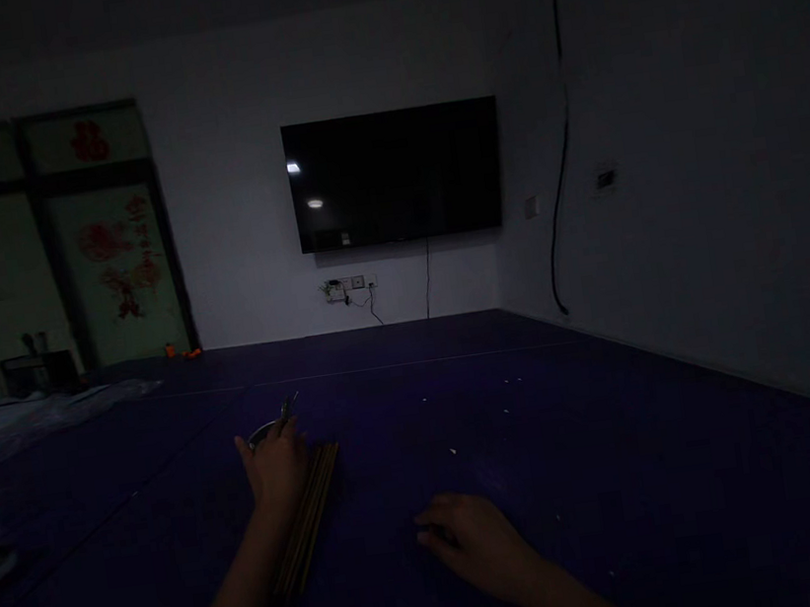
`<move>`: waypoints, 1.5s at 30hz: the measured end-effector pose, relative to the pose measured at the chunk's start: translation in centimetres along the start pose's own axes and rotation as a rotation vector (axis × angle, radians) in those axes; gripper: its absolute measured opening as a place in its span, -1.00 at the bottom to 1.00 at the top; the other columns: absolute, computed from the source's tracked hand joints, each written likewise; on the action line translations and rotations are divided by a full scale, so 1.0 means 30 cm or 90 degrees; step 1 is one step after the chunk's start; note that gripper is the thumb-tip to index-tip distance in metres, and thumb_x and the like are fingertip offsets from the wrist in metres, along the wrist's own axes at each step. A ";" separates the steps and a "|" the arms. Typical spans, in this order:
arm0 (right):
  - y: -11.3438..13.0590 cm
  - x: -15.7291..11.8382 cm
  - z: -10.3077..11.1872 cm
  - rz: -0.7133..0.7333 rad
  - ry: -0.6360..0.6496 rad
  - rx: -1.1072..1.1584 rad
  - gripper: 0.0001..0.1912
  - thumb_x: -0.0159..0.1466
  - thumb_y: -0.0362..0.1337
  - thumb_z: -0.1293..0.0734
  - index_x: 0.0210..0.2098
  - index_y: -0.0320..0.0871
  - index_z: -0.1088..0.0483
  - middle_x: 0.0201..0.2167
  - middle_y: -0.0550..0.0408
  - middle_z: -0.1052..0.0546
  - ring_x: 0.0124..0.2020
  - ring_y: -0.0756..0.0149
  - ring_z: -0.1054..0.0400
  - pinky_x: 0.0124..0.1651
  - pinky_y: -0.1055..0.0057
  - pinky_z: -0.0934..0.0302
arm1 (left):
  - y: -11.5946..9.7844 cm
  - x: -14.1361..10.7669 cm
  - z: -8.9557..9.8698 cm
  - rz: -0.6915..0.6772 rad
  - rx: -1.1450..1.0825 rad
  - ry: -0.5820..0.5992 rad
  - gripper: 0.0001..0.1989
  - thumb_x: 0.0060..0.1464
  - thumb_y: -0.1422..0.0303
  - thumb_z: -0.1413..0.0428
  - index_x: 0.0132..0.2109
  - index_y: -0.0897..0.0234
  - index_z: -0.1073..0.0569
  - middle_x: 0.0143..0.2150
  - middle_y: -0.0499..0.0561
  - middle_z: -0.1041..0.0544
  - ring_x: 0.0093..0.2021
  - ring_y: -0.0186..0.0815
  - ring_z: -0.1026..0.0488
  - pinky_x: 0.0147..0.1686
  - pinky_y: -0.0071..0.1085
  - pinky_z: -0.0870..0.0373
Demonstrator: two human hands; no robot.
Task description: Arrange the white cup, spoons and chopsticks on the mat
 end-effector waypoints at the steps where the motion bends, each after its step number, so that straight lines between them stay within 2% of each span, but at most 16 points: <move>1: 0.000 0.001 0.000 -0.001 0.000 -0.001 -0.69 0.29 -0.22 -0.19 -0.09 -0.09 -0.50 -0.21 0.04 -0.56 -0.20 0.28 -0.43 -0.15 0.43 -0.18 | 0.002 0.002 -0.002 0.000 0.000 0.000 -0.58 0.21 0.36 0.16 0.15 0.16 -0.38 0.20 0.13 -0.38 0.02 -0.09 -0.44 0.23 0.20 0.21; 7: -0.003 0.002 -0.004 -0.010 0.015 -0.019 -0.69 0.30 -0.21 -0.19 -0.07 -0.06 -0.49 -0.18 0.05 -0.57 -0.19 0.28 -0.43 -0.16 0.44 -0.18 | 0.008 0.012 -0.009 0.001 -0.002 0.016 -0.58 0.20 0.35 0.16 0.13 0.19 -0.40 0.22 0.15 -0.35 0.10 -0.02 -0.38 0.25 0.11 0.13; 18: -0.010 0.001 -0.010 0.006 -0.006 -0.015 -0.69 0.29 -0.21 -0.19 -0.08 -0.08 -0.49 -0.22 0.05 -0.56 -0.23 0.28 -0.43 -0.19 0.43 -0.18 | 0.013 0.013 -0.010 -0.008 0.014 0.007 -0.63 0.19 0.34 0.11 0.04 0.24 -0.46 0.14 0.17 -0.41 0.05 -0.05 -0.41 0.21 0.06 0.00; 24: -0.005 -0.003 -0.007 -0.001 0.003 -0.013 -0.68 0.30 -0.21 -0.18 -0.07 -0.08 -0.49 -0.19 0.05 -0.56 -0.20 0.28 -0.42 -0.15 0.44 -0.17 | 0.011 0.009 -0.002 -0.005 0.005 0.008 -0.64 0.18 0.33 0.10 0.03 0.21 -0.47 0.12 0.14 -0.45 0.04 -0.08 -0.42 0.22 0.03 0.01; 32: 0.001 0.001 -0.001 0.009 0.005 -0.033 -0.70 0.30 -0.23 -0.17 -0.13 -0.09 -0.50 -0.26 0.06 -0.56 -0.23 0.30 -0.42 -0.21 0.46 -0.15 | 0.010 0.010 0.004 -0.011 0.019 0.026 -0.60 0.18 0.30 0.12 0.05 0.33 -0.45 0.01 0.17 -0.53 -0.03 -0.08 -0.47 0.20 0.00 0.02; 45: -0.006 0.002 -0.007 0.004 0.006 -0.015 -0.69 0.29 -0.22 -0.18 -0.08 -0.07 -0.49 -0.22 0.05 -0.56 -0.22 0.30 -0.42 -0.18 0.45 -0.16 | 0.016 -0.005 -0.003 -0.010 -0.024 -0.073 -0.62 0.22 0.29 0.14 0.00 0.28 -0.49 0.04 0.12 -0.52 0.04 -0.06 -0.40 0.19 0.08 0.00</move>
Point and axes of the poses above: each hand's wrist, its own x-axis towards the middle knuckle, its own z-axis out of the back of the hand, y = z × x, the point moved 3 cm from there along x, towards the middle knuckle
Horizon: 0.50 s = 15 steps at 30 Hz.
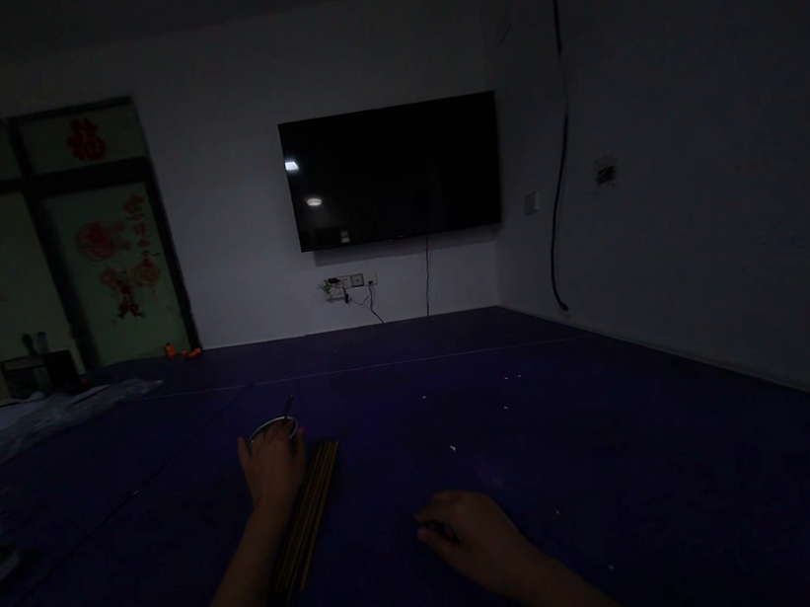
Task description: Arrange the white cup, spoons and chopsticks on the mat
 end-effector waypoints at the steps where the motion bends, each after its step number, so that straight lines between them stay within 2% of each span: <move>1: -0.001 0.001 -0.001 0.000 0.000 -0.001 -0.68 0.29 -0.21 -0.18 -0.08 -0.07 -0.49 -0.22 0.05 -0.56 -0.22 0.29 -0.42 -0.18 0.44 -0.17 | -0.001 -0.001 0.002 0.002 0.001 -0.012 -0.62 0.23 0.29 0.15 0.00 0.28 -0.49 0.03 0.13 -0.52 0.04 -0.06 -0.40 0.18 0.10 0.00; 6: -0.005 0.002 -0.005 0.003 -0.002 -0.003 -0.68 0.29 -0.21 -0.18 -0.08 -0.08 -0.49 -0.20 0.03 -0.56 -0.21 0.28 -0.42 -0.16 0.44 -0.17 | 0.005 -0.008 0.002 -0.002 -0.008 -0.074 -0.59 0.25 0.27 0.19 -0.02 0.28 -0.51 -0.02 0.14 -0.55 0.00 -0.08 -0.41 0.20 0.14 0.06; 9: -0.004 0.002 -0.003 -0.002 0.000 -0.004 -0.68 0.29 -0.21 -0.18 -0.08 -0.07 -0.49 -0.21 0.04 -0.56 -0.21 0.27 -0.42 -0.17 0.44 -0.17 | 0.022 -0.009 -0.006 -0.012 -0.022 -0.136 -0.59 0.25 0.28 0.19 -0.06 0.25 -0.52 -0.04 0.13 -0.56 -0.03 -0.11 -0.43 0.21 0.14 0.08; 12: -0.003 0.001 -0.001 0.002 -0.003 -0.004 -0.69 0.29 -0.21 -0.18 -0.10 -0.09 -0.50 -0.23 0.04 -0.56 -0.23 0.28 -0.42 -0.18 0.44 -0.16 | 0.042 -0.009 -0.014 -0.035 -0.054 -0.238 -0.62 0.25 0.30 0.18 -0.06 0.26 -0.51 -0.04 0.14 -0.56 -0.04 -0.13 -0.43 0.21 0.12 0.08; 15: -0.005 0.001 -0.003 0.005 -0.003 -0.007 -0.70 0.29 -0.21 -0.18 -0.13 -0.10 -0.50 -0.25 0.04 -0.56 -0.23 0.27 -0.42 -0.20 0.44 -0.16 | 0.046 -0.012 -0.005 -0.094 -0.075 -0.377 -0.66 0.25 0.35 0.14 0.01 0.24 -0.47 -0.01 0.12 -0.55 -0.08 -0.17 -0.45 0.21 0.08 0.06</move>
Point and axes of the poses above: each hand's wrist, its own x-axis towards the middle knuckle, its own z-axis out of the back of the hand, y = z × x, the point moved 3 cm from there along x, towards the middle knuckle
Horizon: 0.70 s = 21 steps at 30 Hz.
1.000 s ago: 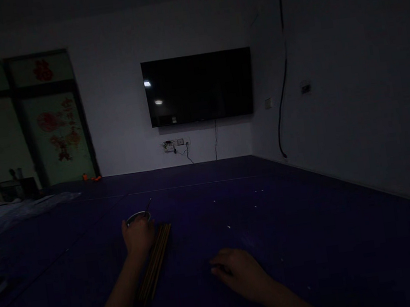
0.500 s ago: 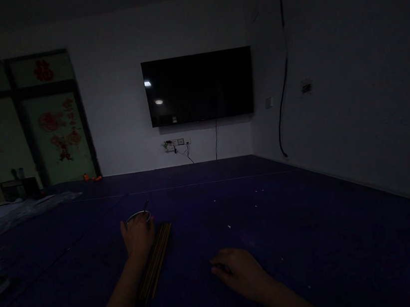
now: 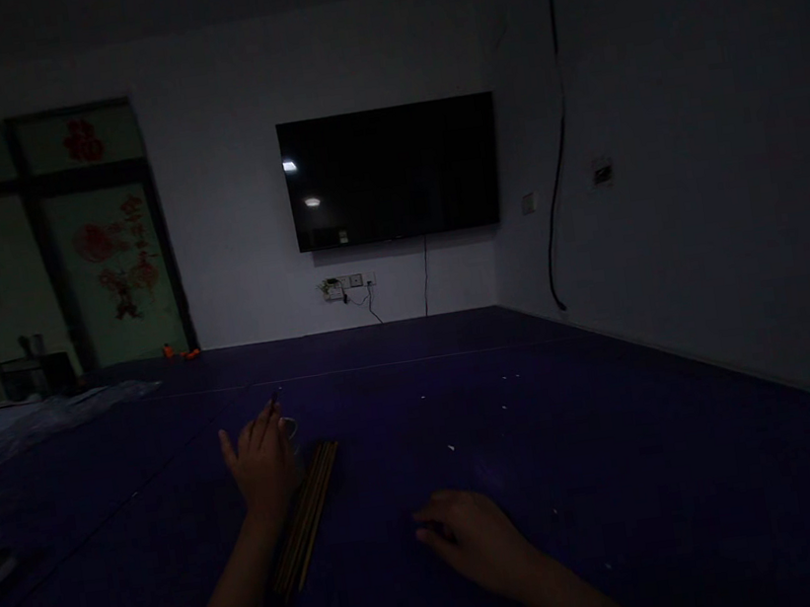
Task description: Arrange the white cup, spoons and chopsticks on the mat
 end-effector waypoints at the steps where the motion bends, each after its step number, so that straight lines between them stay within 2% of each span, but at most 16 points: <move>1: -0.001 0.000 -0.001 0.000 0.000 0.001 -0.70 0.29 -0.21 -0.18 -0.12 -0.10 -0.50 -0.25 0.04 -0.56 -0.23 0.27 -0.42 -0.20 0.43 -0.16 | -0.005 0.003 0.008 -0.028 -0.005 -0.047 -0.67 0.25 0.37 0.12 0.04 0.23 -0.44 0.00 0.10 -0.55 -0.09 -0.19 -0.45 0.22 0.05 0.05; 4: -0.001 -0.001 -0.001 0.001 -0.004 0.007 -0.69 0.29 -0.19 -0.18 -0.10 -0.09 -0.49 -0.23 0.04 -0.56 -0.22 0.27 -0.42 -0.19 0.43 -0.16 | -0.038 0.015 0.045 -0.122 -0.015 -0.173 -0.70 0.22 0.42 0.03 0.07 0.20 -0.40 0.00 0.07 -0.55 -0.09 -0.23 -0.45 0.22 -0.05 0.01; 6: 0.000 -0.001 -0.001 0.005 -0.007 0.010 -0.68 0.29 -0.19 -0.18 -0.10 -0.09 -0.49 -0.21 0.04 -0.56 -0.21 0.27 -0.42 -0.17 0.43 -0.16 | -0.074 0.019 0.069 -0.197 -0.030 -0.222 -0.73 0.19 0.45 -0.02 0.03 0.20 -0.42 -0.02 0.07 -0.57 -0.08 -0.25 -0.46 0.19 -0.12 -0.08; 9: 0.002 -0.001 0.000 0.005 -0.008 0.008 -0.69 0.29 -0.20 -0.18 -0.10 -0.09 -0.49 -0.20 0.04 -0.56 -0.19 0.27 -0.42 -0.16 0.44 -0.15 | -0.138 0.004 0.084 -0.321 -0.075 -0.216 -0.77 0.15 0.51 -0.05 -0.05 0.25 -0.45 -0.04 0.09 -0.57 -0.06 -0.26 -0.47 0.05 -0.26 -0.26; 11: 0.006 -0.002 0.002 0.000 -0.005 0.002 -0.70 0.29 -0.21 -0.18 -0.11 -0.09 -0.50 -0.22 0.05 -0.56 -0.21 0.28 -0.42 -0.17 0.45 -0.15 | -0.175 -0.021 0.075 -0.374 -0.110 -0.176 -0.80 0.13 0.51 -0.08 -0.09 0.28 -0.45 -0.01 0.10 -0.56 -0.07 -0.25 -0.47 -0.02 -0.30 -0.32; 13: 0.011 -0.003 0.007 -0.007 -0.002 -0.004 -0.70 0.29 -0.21 -0.18 -0.12 -0.08 -0.50 -0.24 0.05 -0.56 -0.24 0.29 -0.42 -0.20 0.45 -0.15 | -0.207 -0.052 0.059 -0.410 -0.152 -0.129 -0.81 0.16 0.52 -0.04 -0.09 0.26 -0.46 0.03 0.08 -0.54 -0.11 -0.28 -0.48 -0.09 -0.34 -0.35; 15: 0.017 -0.004 0.012 -0.010 -0.001 -0.010 -0.70 0.29 -0.22 -0.18 -0.13 -0.08 -0.50 -0.25 0.06 -0.56 -0.24 0.29 -0.42 -0.21 0.46 -0.15 | -0.237 -0.073 0.035 -0.413 -0.164 -0.016 -0.73 0.22 0.52 0.07 -0.07 0.23 -0.47 0.06 0.06 -0.51 -0.15 -0.30 -0.48 -0.10 -0.34 -0.36; 17: 0.023 -0.006 0.017 -0.010 -0.003 -0.013 -0.70 0.29 -0.22 -0.18 -0.12 -0.08 -0.50 -0.25 0.06 -0.56 -0.24 0.29 -0.42 -0.20 0.46 -0.15 | -0.267 -0.083 0.002 -0.380 -0.137 0.201 -0.66 0.23 0.52 0.13 0.01 0.22 -0.45 0.15 0.09 -0.44 -0.10 -0.26 -0.45 -0.08 -0.31 -0.35; 19: 0.025 -0.007 0.017 -0.008 -0.002 -0.014 -0.70 0.29 -0.22 -0.18 -0.11 -0.08 -0.50 -0.24 0.05 -0.57 -0.23 0.29 -0.42 -0.19 0.45 -0.15 | -0.292 -0.086 -0.021 -0.311 -0.095 0.408 -0.59 0.18 0.57 0.12 0.09 0.22 -0.41 0.21 0.10 -0.36 -0.06 -0.21 -0.43 -0.06 -0.27 -0.34; 21: 0.025 -0.007 0.015 -0.007 0.000 -0.013 -0.70 0.29 -0.22 -0.18 -0.10 -0.08 -0.49 -0.23 0.05 -0.57 -0.23 0.28 -0.42 -0.19 0.45 -0.15 | -0.312 -0.085 -0.030 -0.233 -0.049 0.556 -0.55 0.13 0.62 0.13 0.08 0.26 -0.42 0.21 0.14 -0.35 -0.05 -0.18 -0.43 -0.07 -0.26 -0.34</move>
Point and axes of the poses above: each hand's wrist, its own x-axis towards the middle knuckle, its own z-axis out of the back of the hand, y = z × x, the point moved 3 cm from there along x, towards the middle knuckle
